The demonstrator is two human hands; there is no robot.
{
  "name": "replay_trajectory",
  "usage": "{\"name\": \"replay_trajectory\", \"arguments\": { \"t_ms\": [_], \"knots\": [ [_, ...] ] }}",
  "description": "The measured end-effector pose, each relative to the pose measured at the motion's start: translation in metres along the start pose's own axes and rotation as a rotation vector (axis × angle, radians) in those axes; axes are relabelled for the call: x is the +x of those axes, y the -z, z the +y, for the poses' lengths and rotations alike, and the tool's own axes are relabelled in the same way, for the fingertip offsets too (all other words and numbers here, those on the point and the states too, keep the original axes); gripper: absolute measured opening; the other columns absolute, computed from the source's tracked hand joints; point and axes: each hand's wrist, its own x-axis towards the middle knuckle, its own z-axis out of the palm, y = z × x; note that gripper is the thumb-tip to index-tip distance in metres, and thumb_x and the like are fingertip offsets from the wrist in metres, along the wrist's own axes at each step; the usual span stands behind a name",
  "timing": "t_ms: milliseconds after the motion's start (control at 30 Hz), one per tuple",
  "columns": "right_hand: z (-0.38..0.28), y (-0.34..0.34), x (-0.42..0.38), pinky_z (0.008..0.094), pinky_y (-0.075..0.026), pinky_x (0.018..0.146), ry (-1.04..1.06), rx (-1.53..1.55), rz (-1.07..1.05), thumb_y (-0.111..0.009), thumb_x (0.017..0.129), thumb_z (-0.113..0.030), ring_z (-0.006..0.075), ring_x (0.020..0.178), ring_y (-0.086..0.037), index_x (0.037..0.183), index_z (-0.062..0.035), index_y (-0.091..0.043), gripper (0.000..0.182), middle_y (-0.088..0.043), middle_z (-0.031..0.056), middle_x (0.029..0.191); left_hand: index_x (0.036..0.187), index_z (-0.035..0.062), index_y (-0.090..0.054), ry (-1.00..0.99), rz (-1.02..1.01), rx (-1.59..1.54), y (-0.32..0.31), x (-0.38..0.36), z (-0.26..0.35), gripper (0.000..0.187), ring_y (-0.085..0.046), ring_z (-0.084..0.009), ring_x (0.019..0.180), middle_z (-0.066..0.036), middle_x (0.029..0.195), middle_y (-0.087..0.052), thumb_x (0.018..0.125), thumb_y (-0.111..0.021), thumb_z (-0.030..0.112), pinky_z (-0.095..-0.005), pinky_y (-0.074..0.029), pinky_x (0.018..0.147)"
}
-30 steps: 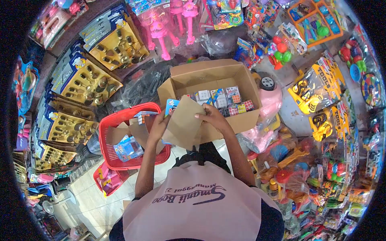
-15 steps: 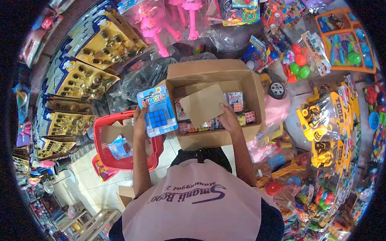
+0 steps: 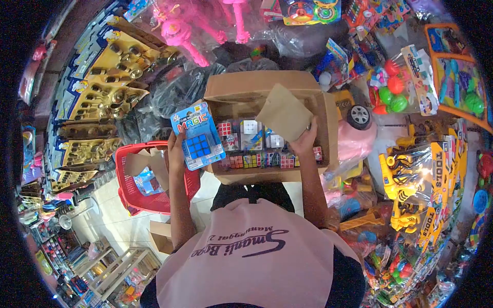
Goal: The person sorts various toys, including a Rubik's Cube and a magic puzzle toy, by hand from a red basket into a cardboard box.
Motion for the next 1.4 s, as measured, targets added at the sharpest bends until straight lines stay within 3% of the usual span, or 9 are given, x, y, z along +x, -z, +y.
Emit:
{"name": "replay_trajectory", "arguments": {
  "t_ms": [100,200,500,600,700,800,833,1067,1400],
  "knots": [
    [-0.008,0.017,0.011,0.0459,-0.038,0.103,-0.006,0.055,-0.323,-0.043,0.093,-0.049,0.0289,0.124,-0.046,0.135,-0.0047,-0.041,0.061,-0.046,0.0117,0.137,0.117,0.0029,-0.055,0.013,0.02,0.029,-0.009,0.003,0.008,0.034,-0.059,-0.0123,0.087,-0.005,0.101,-0.061,0.092,-0.057,0.025,-0.0274,-0.047,0.077],
    [-0.009,0.05,0.026,0.0451,-0.037,0.104,0.084,-0.218,-0.021,-0.037,0.097,-0.041,0.0277,0.124,-0.046,0.136,-0.006,-0.041,0.053,-0.046,0.0115,0.137,0.111,0.0017,-0.057,0.012,0.055,-0.033,-0.009,0.011,0.009,0.027,-0.056,-0.0076,0.08,-0.001,0.091,-0.06,0.095,-0.054,0.023,-0.0234,-0.046,0.071],
    [0.035,0.036,0.025,0.0388,-0.044,0.097,-0.16,-0.319,0.032,-0.043,0.097,-0.025,0.0225,0.116,-0.052,0.134,-0.0091,-0.04,0.041,-0.054,0.0107,0.124,0.112,0.0032,-0.057,-0.026,0.145,-0.158,0.007,0.002,0.014,0.027,-0.06,-0.0087,0.08,-0.002,0.092,-0.061,0.095,-0.054,0.024,-0.0239,-0.049,0.069],
    [0.068,0.014,0.016,0.0365,-0.044,0.095,-0.206,-0.617,0.048,-0.052,0.094,-0.023,0.0237,0.112,-0.052,0.131,-0.0066,-0.043,0.041,-0.053,0.0105,0.122,0.112,0.0036,-0.057,-0.039,0.153,-0.168,0.021,0.003,0.014,0.027,-0.06,-0.0088,0.08,-0.001,0.091,-0.06,0.095,-0.054,0.024,-0.0239,-0.05,0.069],
    [0.098,0.002,0.007,0.0351,-0.045,0.09,-0.021,-1.189,-0.19,-0.068,0.085,-0.028,0.0259,0.103,-0.054,0.126,-0.0055,-0.047,0.052,-0.051,0.0103,0.116,0.112,0.0041,-0.057,-0.019,0.167,-0.188,0.033,0.005,0.011,0.026,-0.06,-0.0088,0.079,0.0,0.09,-0.059,0.095,-0.054,0.023,-0.0244,-0.05,0.068],
    [0.127,-0.007,0.002,0.0366,-0.045,0.086,0.418,-1.766,-0.418,-0.079,0.072,-0.035,0.0282,0.096,-0.054,0.118,-0.004,-0.05,0.063,-0.049,0.0116,0.108,0.111,0.0047,-0.057,-0.008,0.16,-0.207,0.042,0.007,0.015,0.024,-0.059,-0.0083,0.079,0.0,0.089,-0.057,0.095,-0.055,0.023,-0.0248,-0.049,0.068],
    [0.14,-0.008,0.001,0.0394,-0.045,0.086,0.373,-1.784,-0.412,-0.083,0.065,-0.035,0.0312,0.099,-0.051,0.113,-0.004,-0.051,0.066,-0.046,0.0147,0.105,0.11,0.0047,-0.057,-0.008,0.166,-0.203,0.044,0.006,0.017,0.024,-0.058,-0.008,0.078,0.001,0.088,-0.057,0.094,-0.055,0.022,-0.0248,-0.049,0.068],
    [0.206,0.008,-0.016,0.0455,-0.041,0.09,0.399,-2.324,-0.459,-0.08,0.061,-0.028,0.0351,0.11,-0.043,0.116,-0.0054,-0.049,0.066,-0.044,0.0161,0.115,0.109,0.0041,-0.057,-0.006,0.13,-0.193,0.081,0.005,-0.01,0.026,-0.053,-0.0076,0.08,0.0,0.089,-0.055,0.093,-0.057,0.024,-0.0235,-0.045,0.069],
    [0.203,0.029,-0.016,0.0468,-0.042,0.094,0.19,-2.311,-0.48,-0.078,0.063,-0.014,0.0367,0.115,-0.044,0.128,-0.0134,-0.046,0.073,-0.044,0.0158,0.123,0.113,0.0023,-0.057,0.005,0.01,-0.18,0.088,0.002,-0.001,0.03,-0.055,-0.0096,0.086,-0.002,0.096,-0.06,0.094,-0.055,0.026,-0.0252,-0.046,0.075]
  ]
}}
